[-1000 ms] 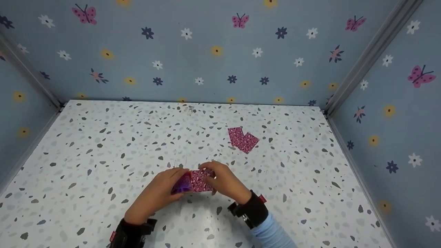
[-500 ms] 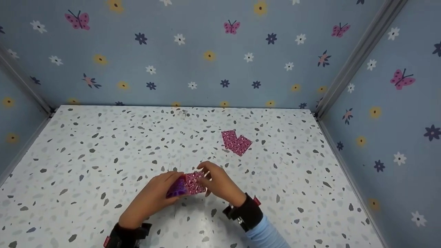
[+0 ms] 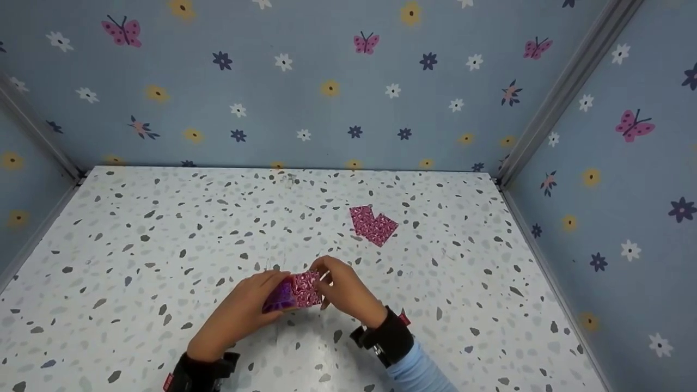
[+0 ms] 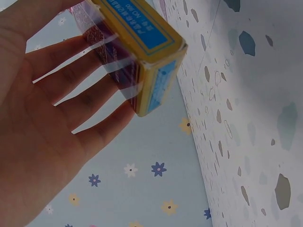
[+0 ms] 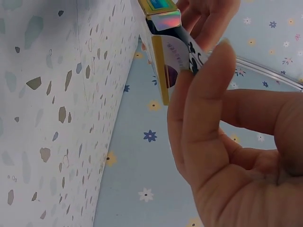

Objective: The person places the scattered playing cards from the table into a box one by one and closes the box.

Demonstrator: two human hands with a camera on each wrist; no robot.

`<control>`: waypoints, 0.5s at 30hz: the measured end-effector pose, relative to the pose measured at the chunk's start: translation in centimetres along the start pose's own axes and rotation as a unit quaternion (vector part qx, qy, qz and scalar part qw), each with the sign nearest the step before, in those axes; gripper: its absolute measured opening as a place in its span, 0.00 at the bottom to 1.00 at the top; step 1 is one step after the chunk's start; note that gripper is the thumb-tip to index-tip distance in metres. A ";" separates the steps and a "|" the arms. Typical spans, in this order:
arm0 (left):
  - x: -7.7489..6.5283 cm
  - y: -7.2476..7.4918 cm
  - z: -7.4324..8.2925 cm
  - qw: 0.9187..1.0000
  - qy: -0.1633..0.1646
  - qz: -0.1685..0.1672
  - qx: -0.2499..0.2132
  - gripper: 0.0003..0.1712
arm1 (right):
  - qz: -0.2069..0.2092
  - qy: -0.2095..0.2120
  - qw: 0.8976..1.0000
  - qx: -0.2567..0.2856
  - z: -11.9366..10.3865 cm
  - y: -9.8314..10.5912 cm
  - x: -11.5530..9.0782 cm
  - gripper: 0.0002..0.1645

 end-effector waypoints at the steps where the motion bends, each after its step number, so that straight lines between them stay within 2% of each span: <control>1: 0.0 0.0 0.0 1.000 -0.002 0.001 0.003 0.38 | 0.001 0.001 1.000 0.001 0.0 0.0 0.0 0.13; 10: 0.0 0.2 0.3 1.000 -0.015 0.013 0.010 0.37 | 0.017 0.023 0.999 -0.017 -0.4 -0.1 0.2 0.14; 15: 0.1 0.0 0.3 1.000 -0.013 0.010 0.007 0.38 | 0.018 0.027 0.998 -0.046 -0.7 -0.2 0.2 0.15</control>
Point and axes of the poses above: each hand's wrist, its own x-axis towards the middle knuckle, its own y-axis out of the back of the hand, z = x × y, the point moved 10 cm from there along x, towards the middle knuckle, and after that the axes turned 6 degrees about y, right-handed, at the moved point
